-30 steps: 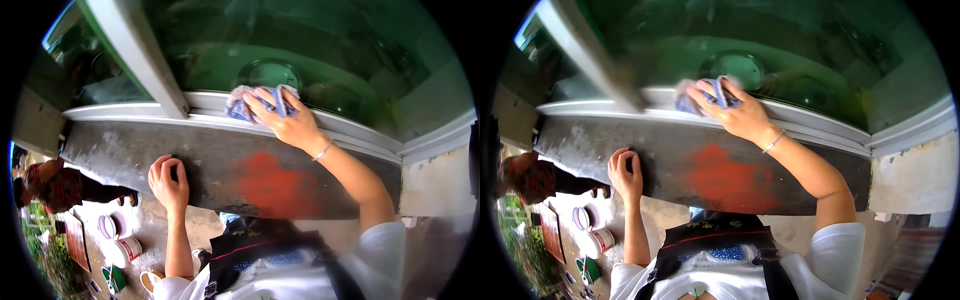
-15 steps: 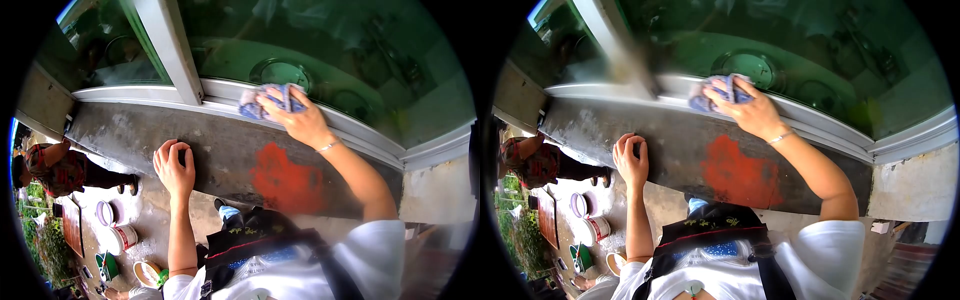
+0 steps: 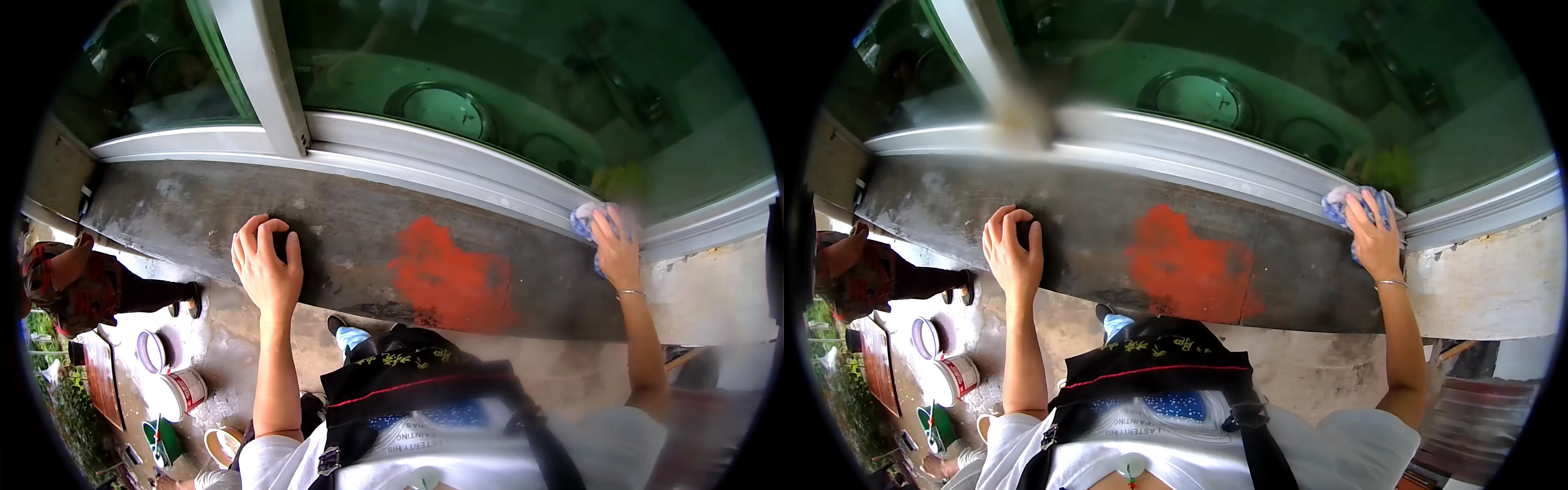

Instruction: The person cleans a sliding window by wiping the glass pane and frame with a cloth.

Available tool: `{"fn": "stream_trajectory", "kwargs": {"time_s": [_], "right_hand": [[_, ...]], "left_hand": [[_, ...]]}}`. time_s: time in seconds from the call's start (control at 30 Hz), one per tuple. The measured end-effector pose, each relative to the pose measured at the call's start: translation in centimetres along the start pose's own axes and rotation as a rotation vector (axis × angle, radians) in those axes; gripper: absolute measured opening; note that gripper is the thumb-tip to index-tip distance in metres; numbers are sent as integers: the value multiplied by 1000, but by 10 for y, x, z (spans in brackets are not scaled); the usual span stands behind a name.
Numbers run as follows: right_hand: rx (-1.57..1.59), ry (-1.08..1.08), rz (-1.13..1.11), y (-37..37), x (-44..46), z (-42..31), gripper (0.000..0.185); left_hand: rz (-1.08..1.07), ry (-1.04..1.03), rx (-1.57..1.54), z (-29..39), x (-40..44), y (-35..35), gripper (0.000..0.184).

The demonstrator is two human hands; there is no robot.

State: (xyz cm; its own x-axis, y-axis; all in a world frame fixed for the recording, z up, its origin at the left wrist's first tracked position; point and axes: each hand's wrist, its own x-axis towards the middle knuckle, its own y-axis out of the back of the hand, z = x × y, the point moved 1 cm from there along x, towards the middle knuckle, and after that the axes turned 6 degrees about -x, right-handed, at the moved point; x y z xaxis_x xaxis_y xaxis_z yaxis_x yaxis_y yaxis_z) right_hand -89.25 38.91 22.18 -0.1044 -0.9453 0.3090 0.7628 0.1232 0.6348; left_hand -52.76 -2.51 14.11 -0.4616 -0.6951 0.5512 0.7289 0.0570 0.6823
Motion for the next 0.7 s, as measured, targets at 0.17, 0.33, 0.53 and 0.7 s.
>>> {"fn": "stream_trajectory", "kwargs": {"time_s": [0.17,0.33,0.53,0.7], "right_hand": [[233,-76,45,-9,45,-34,27],[488,-45,146,2,143,-104,32],[658,29,443,19,293,-216,19],[915,-38,475,34,313,-237,21]], "left_hand": [[7,-20,10,2,0,-2,16],[15,-38,9,2,2,-2,16],[11,-67,32,-2,0,-3,15],[-9,-86,52,-4,-1,-2,15]]}}
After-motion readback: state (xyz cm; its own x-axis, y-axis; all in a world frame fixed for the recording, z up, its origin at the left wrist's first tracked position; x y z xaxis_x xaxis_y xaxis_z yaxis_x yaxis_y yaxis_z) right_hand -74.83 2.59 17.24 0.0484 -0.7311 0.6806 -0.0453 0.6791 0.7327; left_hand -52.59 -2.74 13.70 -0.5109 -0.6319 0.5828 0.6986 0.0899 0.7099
